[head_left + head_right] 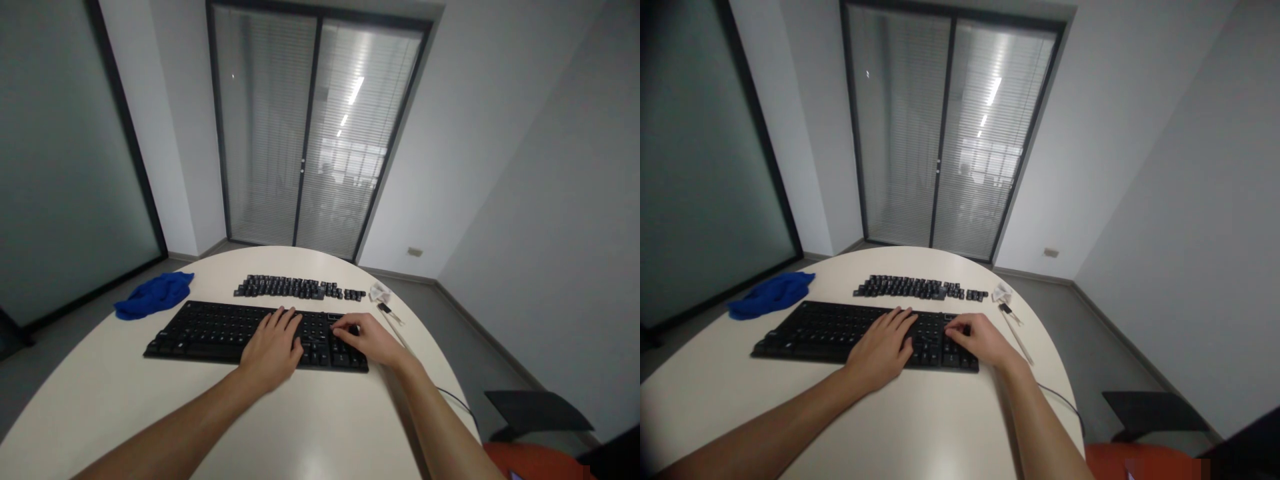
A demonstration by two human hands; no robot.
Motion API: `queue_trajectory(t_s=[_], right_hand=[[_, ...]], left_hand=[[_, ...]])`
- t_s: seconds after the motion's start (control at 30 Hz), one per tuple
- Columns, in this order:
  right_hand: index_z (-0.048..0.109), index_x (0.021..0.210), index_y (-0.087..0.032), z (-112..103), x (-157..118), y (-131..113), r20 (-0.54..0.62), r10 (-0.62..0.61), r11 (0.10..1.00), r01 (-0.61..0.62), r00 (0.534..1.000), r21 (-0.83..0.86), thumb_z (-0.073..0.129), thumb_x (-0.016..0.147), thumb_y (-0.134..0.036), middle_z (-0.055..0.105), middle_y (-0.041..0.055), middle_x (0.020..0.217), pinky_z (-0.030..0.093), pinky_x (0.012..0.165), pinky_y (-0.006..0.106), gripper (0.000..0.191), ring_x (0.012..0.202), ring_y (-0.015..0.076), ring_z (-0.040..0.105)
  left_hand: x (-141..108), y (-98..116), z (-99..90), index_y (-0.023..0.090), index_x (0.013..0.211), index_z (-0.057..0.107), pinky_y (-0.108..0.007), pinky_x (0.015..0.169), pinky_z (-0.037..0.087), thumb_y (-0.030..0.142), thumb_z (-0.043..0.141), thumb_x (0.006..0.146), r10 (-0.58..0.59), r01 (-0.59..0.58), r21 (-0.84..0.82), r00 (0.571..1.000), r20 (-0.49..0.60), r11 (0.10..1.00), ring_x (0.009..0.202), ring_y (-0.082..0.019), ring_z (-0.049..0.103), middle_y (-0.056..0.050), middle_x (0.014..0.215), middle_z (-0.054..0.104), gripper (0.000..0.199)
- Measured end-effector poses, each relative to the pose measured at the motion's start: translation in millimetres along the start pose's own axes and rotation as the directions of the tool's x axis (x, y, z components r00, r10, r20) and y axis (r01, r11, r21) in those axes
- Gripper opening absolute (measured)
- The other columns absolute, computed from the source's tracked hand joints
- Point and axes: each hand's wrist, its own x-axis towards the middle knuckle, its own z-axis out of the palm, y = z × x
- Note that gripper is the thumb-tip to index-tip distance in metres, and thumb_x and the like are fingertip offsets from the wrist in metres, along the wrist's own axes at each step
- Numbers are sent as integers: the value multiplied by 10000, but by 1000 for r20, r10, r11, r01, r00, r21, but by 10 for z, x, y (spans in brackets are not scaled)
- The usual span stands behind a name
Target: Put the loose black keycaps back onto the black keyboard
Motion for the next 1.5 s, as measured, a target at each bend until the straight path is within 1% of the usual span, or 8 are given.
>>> queue_trajectory(t_s=[0.1, 0.13, 0.2, 0.3, 0.37, 0.57, 0.97, 1.5], right_hand=[[723, 1103, -210, 29, 12, 45, -124, 2, 998, -10, 992, -63, 638, 901, -408, 740, 79, 1054, 500, 911, 387, 295, 984, 250, 663], [690, 1178, -208, 43, 11, 73, -165, -4, 996, -11, 986, -89, 657, 885, -423, 715, 95, 1139, 475, 975, 411, 365, 1066, 264, 638], [599, 1324, -199, 73, 0, 142, -197, 11, 992, -36, 980, -123, 687, 853, -470, 627, 124, 1319, 394, 1090, 457, 551, 1235, 289, 547], [514, 1413, -153, 111, -18, 237, -145, 147, 981, -163, 978, -107, 688, 822, -566, 544, 165, 1414, 339, 1141, 484, 742, 1312, 311, 482], [497, 1428, -138, 124, -18, 272, -98, 217, 971, -225, 971, -82, 680, 810, -608, 528, 174, 1426, 332, 1148, 479, 798, 1317, 315, 476], [570, 1339, -169, 114, 21, 263, -58, 277, 960, -279, 959, -22, 726, 765, -586, 576, 140, 1340, 353, 1128, 464, 727, 1270, 313, 500], [522, 1357, -165, 80, 45, 204, 12, 360, 932, -360, 933, 47, 745, 749, -573, 553, 147, 1345, 405, 1080, 443, 765, 1247, 304, 520], [506, 1377, -152, 76, 52, 209, 31, 353, 933, -354, 935, 59, 748, 744, -593, 547, 157, 1344, 411, 1077, 432, 809, 1242, 303, 528]], left_hand=[[-2, -1, 2, 144, 1429, 513, -502, 1179, 305, 269, 417, 947, 2, -2, -1, 1000, -4, 1000, 1429, -314, 381, -109, 1533, 463, 507], [-2, -1, 3, 143, 1429, 514, -501, 1181, 303, 269, 417, 948, 2, -2, 0, 1000, -5, 1000, 1430, -314, 380, -109, 1532, 463, 506], [-1, 0, 4, 140, 1428, 515, -498, 1182, 301, 270, 421, 947, 3, -3, 0, 1000, -4, 1000, 1430, -315, 378, -110, 1531, 464, 506], [4, -1, 8, 141, 1426, 516, -498, 1180, 306, 272, 421, 948, 2, -2, 2, 1000, 3, 1000, 1430, -314, 378, -108, 1532, 463, 505], [7, -4, 13, 143, 1425, 516, -498, 1180, 306, 277, 418, 950, -1, 1, 4, 1000, 6, 1000, 1430, -313, 378, -106, 1533, 462, 503], [9, -13, 20, 149, 1430, 509, -500, 1177, 312, 287, 418, 947, 2, -2, 1, 1000, 3, 1000, 1430, -310, 379, -103, 1532, 464, 510], [10, -9, 14, 138, 1431, 509, -500, 1183, 302, 281, 414, 945, 1, -1, 0, 1000, 3, 1000, 1434, -313, 371, -107, 1536, 458, 515], [10, 6, 9, 142, 1433, 510, -495, 1182, 308, 275, 419, 940, -4, 4, 7, 1000, 0, 1000, 1432, -306, 378, -102, 1531, 467, 519]])
